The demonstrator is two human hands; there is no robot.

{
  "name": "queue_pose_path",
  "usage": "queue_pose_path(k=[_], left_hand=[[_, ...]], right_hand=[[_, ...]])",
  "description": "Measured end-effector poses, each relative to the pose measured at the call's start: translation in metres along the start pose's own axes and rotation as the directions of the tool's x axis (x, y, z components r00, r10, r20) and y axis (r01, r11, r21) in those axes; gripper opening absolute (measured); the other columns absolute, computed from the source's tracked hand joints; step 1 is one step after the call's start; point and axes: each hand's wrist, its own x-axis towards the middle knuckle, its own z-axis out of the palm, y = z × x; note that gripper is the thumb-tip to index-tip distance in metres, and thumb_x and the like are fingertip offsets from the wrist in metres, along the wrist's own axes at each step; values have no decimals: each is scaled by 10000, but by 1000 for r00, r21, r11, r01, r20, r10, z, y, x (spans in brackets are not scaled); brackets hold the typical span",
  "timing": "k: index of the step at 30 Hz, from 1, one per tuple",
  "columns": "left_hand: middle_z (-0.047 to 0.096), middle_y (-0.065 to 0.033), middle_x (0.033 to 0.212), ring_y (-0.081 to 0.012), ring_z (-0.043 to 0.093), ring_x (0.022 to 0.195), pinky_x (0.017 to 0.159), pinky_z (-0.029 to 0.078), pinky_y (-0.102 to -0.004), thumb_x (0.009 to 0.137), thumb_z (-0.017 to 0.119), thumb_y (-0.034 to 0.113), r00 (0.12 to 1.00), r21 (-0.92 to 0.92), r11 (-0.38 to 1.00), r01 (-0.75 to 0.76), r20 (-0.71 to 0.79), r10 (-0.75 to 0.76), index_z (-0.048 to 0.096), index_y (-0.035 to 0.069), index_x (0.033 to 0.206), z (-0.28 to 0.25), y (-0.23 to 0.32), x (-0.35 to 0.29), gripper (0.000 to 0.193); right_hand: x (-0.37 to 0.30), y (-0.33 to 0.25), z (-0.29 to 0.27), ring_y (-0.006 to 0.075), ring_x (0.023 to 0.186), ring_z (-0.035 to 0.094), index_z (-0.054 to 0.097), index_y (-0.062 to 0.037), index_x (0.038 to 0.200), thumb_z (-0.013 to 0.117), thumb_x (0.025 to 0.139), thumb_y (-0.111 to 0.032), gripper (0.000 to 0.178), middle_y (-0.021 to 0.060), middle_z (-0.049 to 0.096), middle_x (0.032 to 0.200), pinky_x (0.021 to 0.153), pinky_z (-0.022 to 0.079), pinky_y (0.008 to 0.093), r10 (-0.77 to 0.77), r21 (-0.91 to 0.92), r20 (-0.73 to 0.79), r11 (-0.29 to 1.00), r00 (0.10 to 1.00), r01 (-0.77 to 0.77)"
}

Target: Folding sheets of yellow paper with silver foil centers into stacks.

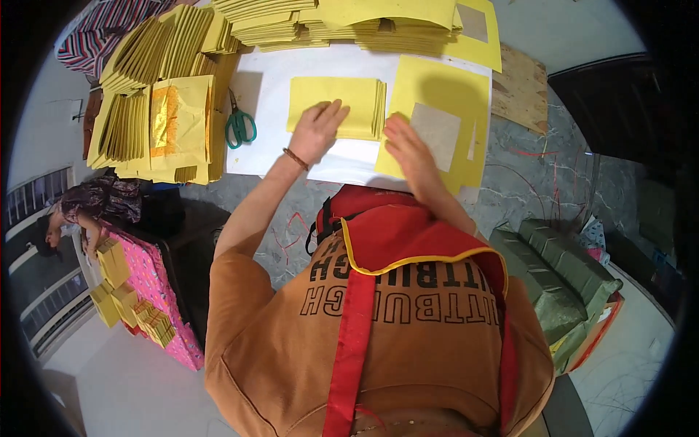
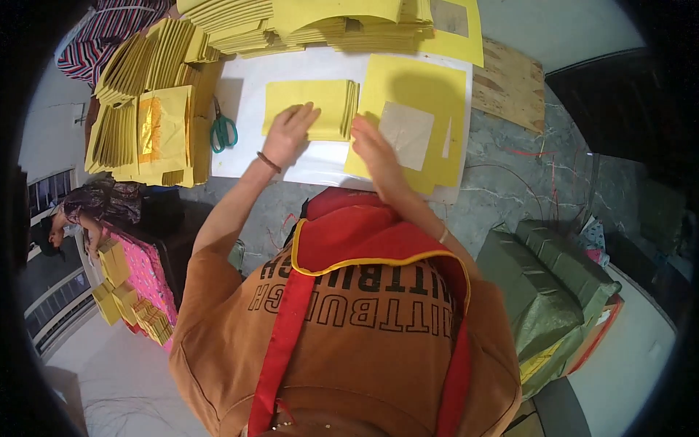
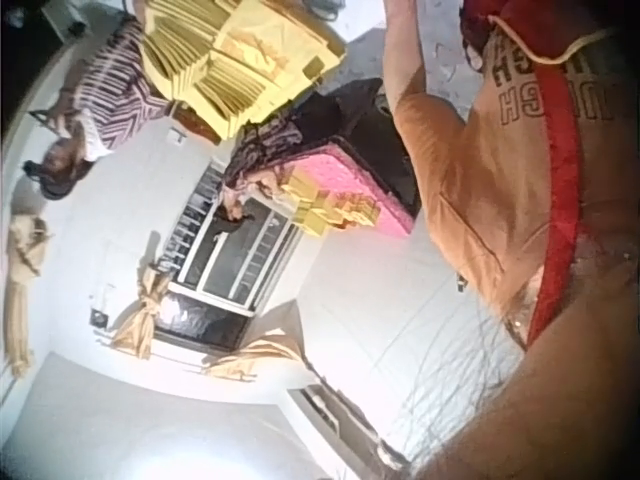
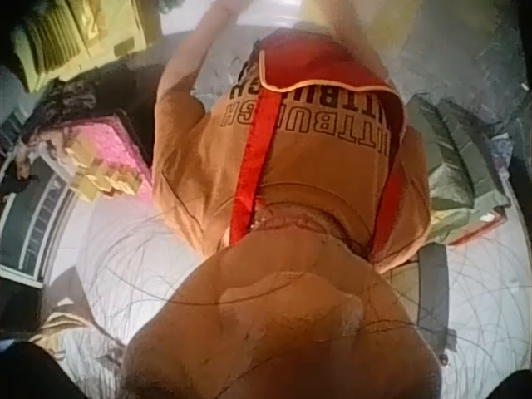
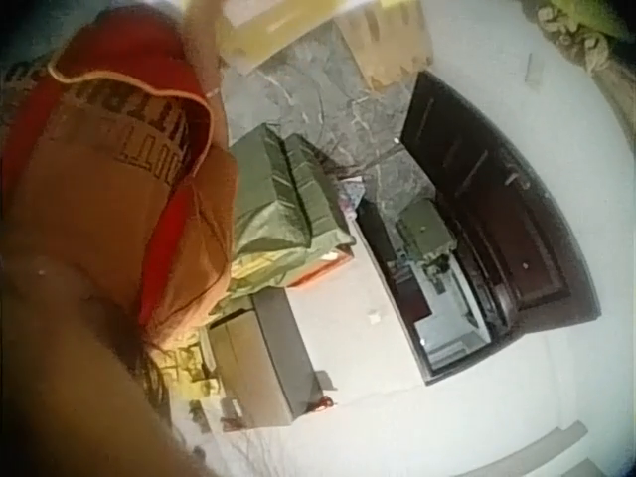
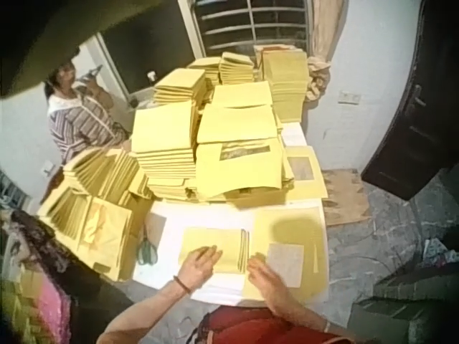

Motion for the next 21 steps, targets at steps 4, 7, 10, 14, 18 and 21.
queue_pose_path(k=[4, 7, 10, 14, 18, 21], left_hand=[[486, -131, 1238, -295, 452, 1086, 915, 371, -389, 687, 600, 61, 990, -155, 987, 43, 136, -21, 513, 50, 1183, -4, -1, -5, 504], [441, -156, 1271, -319, 409, 1127, 940, 334, -413, 729, 622, 130, 977, -347, 932, 104, 211, -31, 477, 47, 1215, 0, -24, -12, 514], [426, -187, 1267, -330, 385, 1149, 949, 316, -427, 749, 650, 210, 941, -261, 906, 334, 144, -306, 433, 50, 1249, -7, -18, -10, 568], [465, -238, 1182, -365, 432, 1103, 916, 362, -416, 683, 731, 307, 677, -365, 597, 714, 146, -721, 367, 7, 1275, 4, -26, -14, 757], [540, -232, 1074, -362, 521, 993, 832, 431, -408, 660, 751, 291, 597, -513, 450, 731, 162, -785, 388, -49, 1223, 35, -44, -36, 751], [597, -172, 975, -276, 580, 902, 772, 464, -357, 725, 708, 246, 566, -664, 286, 691, 252, -785, 437, -50, 1179, 11, -38, -15, 605]], right_hand=[[22, 30, 13, 201, 1345, 122, 203, 12, 1378, 411, 925, -335, 608, 143, 158, 1452, 1079, 100, 314, -69, 36, 32, 997, 997, 68], [45, 37, 17, 222, 1350, 100, 197, 19, 1377, 440, 904, -371, 659, 157, 133, 1454, 1078, 108, 317, -55, -161, -11, 986, 998, 53], [46, 23, 32, 260, 1351, 87, 218, 25, 1368, 490, 862, -387, 708, 187, 111, 1450, 1075, 126, 329, 74, -251, -139, 962, 988, -107], [63, 42, 23, 298, 1342, 113, 233, 26, 1362, 529, 821, -364, 730, 218, 121, 1439, 1068, 154, 346, 5, -408, -117, 911, 993, -53], [59, 45, 36, 328, 1326, 151, 264, 2, 1354, 539, 797, -327, 703, 236, 139, 1426, 1062, 176, 356, -40, -528, -217, 845, 975, -82], [57, 44, 38, 346, 1297, 208, 295, -13, 1341, 540, 787, -300, 670, 234, 199, 1398, 1052, 206, 355, -100, -580, -301, 809, 948, -99]])
